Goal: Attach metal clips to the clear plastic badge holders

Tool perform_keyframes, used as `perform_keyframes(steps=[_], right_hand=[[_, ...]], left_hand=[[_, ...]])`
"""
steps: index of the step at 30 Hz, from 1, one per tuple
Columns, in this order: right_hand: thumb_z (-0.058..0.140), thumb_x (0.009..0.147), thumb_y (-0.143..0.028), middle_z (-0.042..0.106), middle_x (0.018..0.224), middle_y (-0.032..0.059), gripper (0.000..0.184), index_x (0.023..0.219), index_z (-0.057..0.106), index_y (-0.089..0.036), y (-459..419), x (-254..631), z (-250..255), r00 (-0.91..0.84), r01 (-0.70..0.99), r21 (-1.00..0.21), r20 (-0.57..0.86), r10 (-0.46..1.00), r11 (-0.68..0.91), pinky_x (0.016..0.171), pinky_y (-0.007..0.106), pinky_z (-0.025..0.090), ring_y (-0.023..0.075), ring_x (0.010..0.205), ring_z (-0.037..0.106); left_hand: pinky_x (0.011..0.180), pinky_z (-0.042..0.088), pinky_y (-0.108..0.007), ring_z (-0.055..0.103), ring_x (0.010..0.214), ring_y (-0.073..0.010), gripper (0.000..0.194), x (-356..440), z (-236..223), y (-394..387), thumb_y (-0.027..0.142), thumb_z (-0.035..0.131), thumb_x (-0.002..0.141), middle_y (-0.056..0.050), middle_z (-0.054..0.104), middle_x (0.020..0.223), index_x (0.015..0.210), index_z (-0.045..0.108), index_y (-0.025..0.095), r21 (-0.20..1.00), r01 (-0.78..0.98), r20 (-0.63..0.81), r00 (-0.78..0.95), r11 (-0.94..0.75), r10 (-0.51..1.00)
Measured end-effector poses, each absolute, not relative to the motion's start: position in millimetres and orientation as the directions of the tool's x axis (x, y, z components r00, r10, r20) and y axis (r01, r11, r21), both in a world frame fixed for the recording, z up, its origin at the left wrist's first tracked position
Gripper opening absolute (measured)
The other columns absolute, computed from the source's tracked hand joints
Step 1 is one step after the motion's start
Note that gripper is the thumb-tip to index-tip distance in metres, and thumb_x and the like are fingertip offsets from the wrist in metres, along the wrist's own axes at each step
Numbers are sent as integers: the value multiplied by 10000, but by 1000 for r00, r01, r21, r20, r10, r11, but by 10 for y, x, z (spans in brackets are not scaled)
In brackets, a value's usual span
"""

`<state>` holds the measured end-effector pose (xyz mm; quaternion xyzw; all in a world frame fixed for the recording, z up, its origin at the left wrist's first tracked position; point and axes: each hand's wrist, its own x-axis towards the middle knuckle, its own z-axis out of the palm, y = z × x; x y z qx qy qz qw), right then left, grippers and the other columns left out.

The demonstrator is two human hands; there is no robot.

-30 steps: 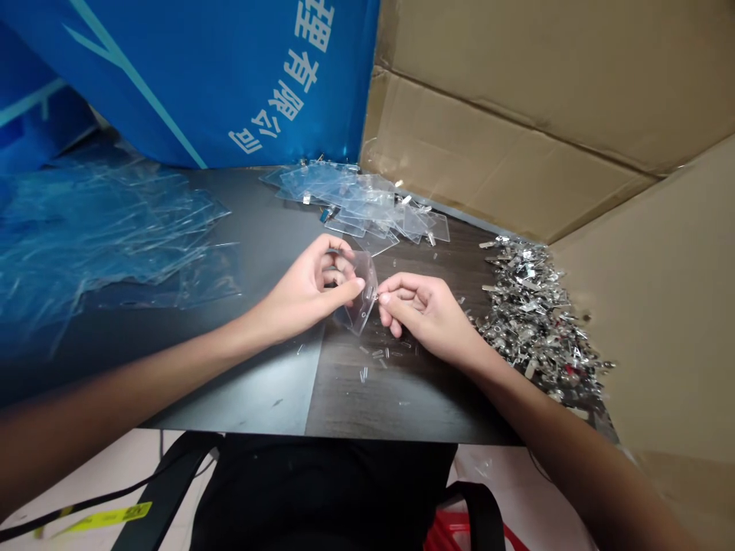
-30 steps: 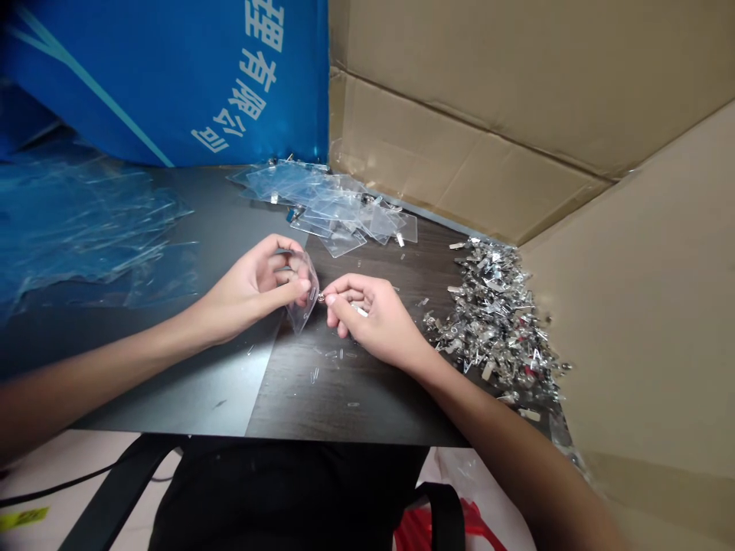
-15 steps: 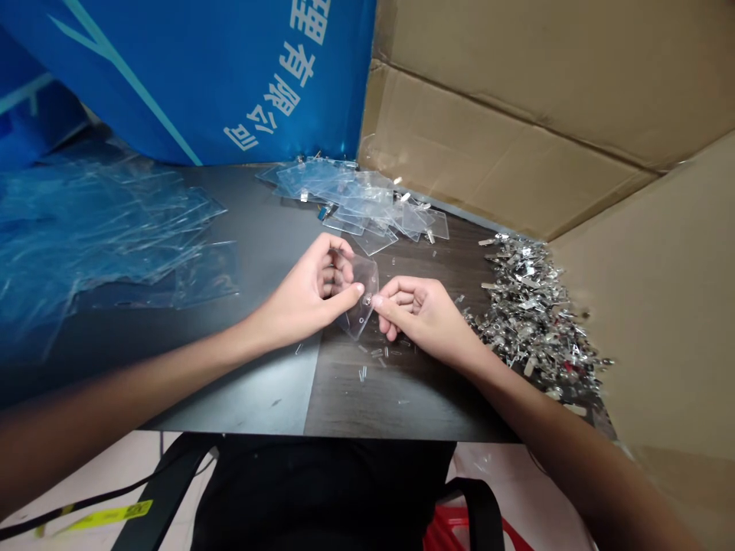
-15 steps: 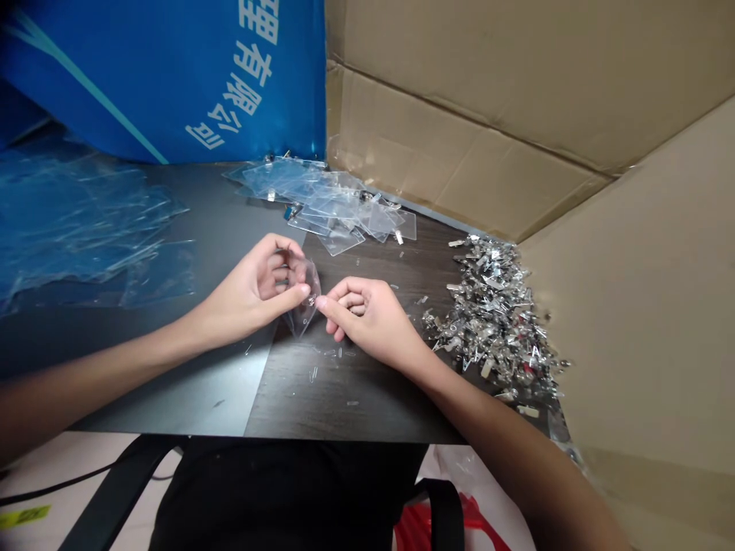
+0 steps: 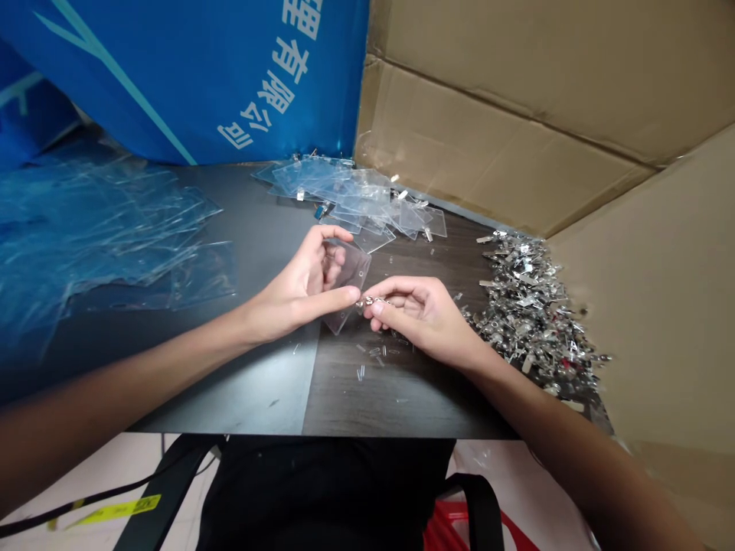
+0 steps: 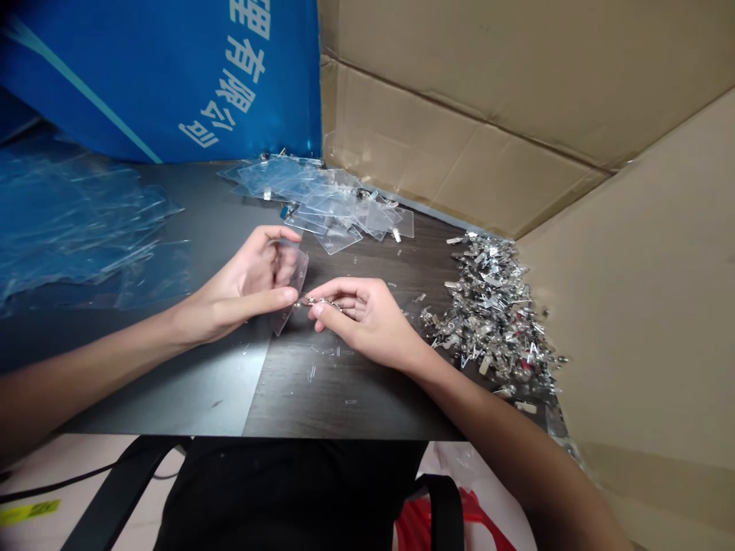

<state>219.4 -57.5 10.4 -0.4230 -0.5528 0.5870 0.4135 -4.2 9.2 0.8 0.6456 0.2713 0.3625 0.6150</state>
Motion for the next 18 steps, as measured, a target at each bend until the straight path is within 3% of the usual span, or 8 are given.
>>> perform_keyframes(steps=[9, 13, 18], right_hand=[[970, 795, -251, 827, 891, 30, 247, 1006, 860, -183, -609, 2155, 78, -252, -33, -999, -19, 968, -29, 776, 294, 641, 149, 759, 764], [989, 752, -250, 851, 947, 37, 286, 1004, 867, -194, -585, 2150, 41, -235, -19, -1000, 7, 972, 3, 805, 300, 636, 170, 834, 777], [901, 850, -262, 856, 956, 55, 151, 968, 846, -186, -583, 2148, 20, -216, 64, -994, 76, 973, 92, 740, 294, 594, 180, 828, 760]], left_hand=[[738, 452, -319, 452, 849, -165, 742, 6, -44, 88, 330, 940, 783, -25, 442, 1067, 1353, 468, 284, 951, 9, 270, 465, -309, 843], [833, 516, -365, 522, 957, -207, 718, 21, -96, 42, 336, 908, 806, -55, 471, 1132, 1374, 471, 288, 898, 101, 358, 397, -428, 845], [1001, 528, -407, 555, 1176, -250, 691, 11, -115, -15, 300, 880, 842, -97, 504, 1363, 1395, 465, 294, 861, 145, 402, 392, -487, 828]])
